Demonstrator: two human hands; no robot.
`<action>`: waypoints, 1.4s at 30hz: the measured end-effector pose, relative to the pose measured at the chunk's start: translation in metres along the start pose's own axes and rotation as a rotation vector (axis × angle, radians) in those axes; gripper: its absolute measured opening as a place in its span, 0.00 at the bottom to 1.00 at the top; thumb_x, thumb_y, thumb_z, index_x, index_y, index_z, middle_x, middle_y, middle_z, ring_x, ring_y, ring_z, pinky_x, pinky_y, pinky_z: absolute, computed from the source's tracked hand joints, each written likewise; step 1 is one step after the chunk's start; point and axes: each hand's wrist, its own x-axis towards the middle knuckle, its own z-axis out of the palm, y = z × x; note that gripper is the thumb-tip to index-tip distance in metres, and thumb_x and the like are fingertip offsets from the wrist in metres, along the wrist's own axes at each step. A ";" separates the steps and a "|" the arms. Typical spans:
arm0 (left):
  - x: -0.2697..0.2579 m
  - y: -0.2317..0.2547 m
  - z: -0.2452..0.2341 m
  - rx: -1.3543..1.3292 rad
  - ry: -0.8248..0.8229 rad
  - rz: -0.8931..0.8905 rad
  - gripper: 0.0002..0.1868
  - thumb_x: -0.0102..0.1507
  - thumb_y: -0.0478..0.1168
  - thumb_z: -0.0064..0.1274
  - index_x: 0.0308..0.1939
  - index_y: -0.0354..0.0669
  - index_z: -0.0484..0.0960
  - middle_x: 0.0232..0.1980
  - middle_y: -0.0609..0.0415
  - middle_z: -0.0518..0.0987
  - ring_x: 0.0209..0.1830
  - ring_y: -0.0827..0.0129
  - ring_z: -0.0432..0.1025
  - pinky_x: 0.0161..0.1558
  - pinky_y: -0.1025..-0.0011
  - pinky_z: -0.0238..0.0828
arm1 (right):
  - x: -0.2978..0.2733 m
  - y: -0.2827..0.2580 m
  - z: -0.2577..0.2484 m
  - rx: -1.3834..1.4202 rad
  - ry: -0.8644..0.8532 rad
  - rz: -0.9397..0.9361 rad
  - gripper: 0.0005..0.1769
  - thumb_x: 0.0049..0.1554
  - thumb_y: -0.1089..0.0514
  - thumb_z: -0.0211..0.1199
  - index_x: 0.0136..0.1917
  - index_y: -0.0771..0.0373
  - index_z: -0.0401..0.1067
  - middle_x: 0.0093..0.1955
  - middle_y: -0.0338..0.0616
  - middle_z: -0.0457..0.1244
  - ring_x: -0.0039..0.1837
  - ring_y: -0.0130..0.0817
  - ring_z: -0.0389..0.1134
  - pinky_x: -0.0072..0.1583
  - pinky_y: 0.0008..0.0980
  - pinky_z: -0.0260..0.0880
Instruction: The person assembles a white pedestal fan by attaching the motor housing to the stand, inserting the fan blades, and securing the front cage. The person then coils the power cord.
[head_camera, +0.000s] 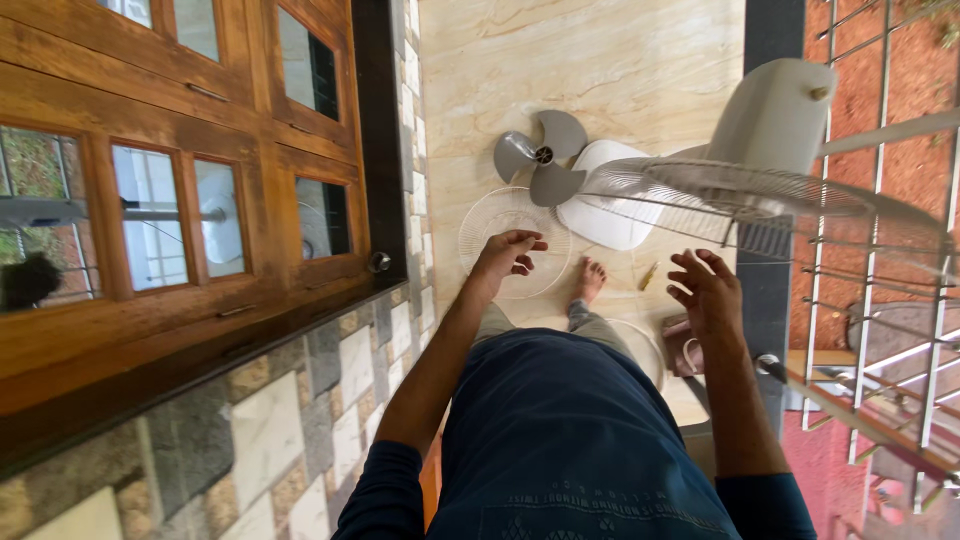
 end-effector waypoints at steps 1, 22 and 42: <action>-0.002 0.000 -0.019 0.003 0.038 -0.013 0.13 0.70 0.40 0.48 0.54 0.42 0.83 0.49 0.55 0.87 0.29 0.77 0.73 0.33 0.76 0.73 | -0.002 0.008 0.006 0.026 0.028 0.007 0.11 0.61 0.58 0.66 0.56 0.54 0.68 0.53 0.44 0.71 0.49 0.33 0.72 0.48 0.32 0.74; 0.072 -0.215 -0.226 0.076 0.253 -0.119 0.11 0.69 0.39 0.49 0.48 0.37 0.82 0.40 0.52 0.86 0.18 0.77 0.70 0.19 0.76 0.67 | 0.050 0.332 0.137 -1.257 -0.426 0.336 0.16 0.59 0.53 0.64 0.56 0.65 0.77 0.45 0.57 0.74 0.46 0.47 0.78 0.51 0.42 0.77; 0.335 -0.463 -0.261 0.872 0.336 -0.030 0.14 0.66 0.40 0.53 0.55 0.41 0.77 0.50 0.42 0.83 0.49 0.52 0.78 0.51 0.57 0.75 | 0.549 0.555 0.041 -1.944 -0.539 -0.293 0.28 0.65 0.48 0.62 0.70 0.65 0.62 0.65 0.65 0.59 0.71 0.60 0.57 0.77 0.62 0.49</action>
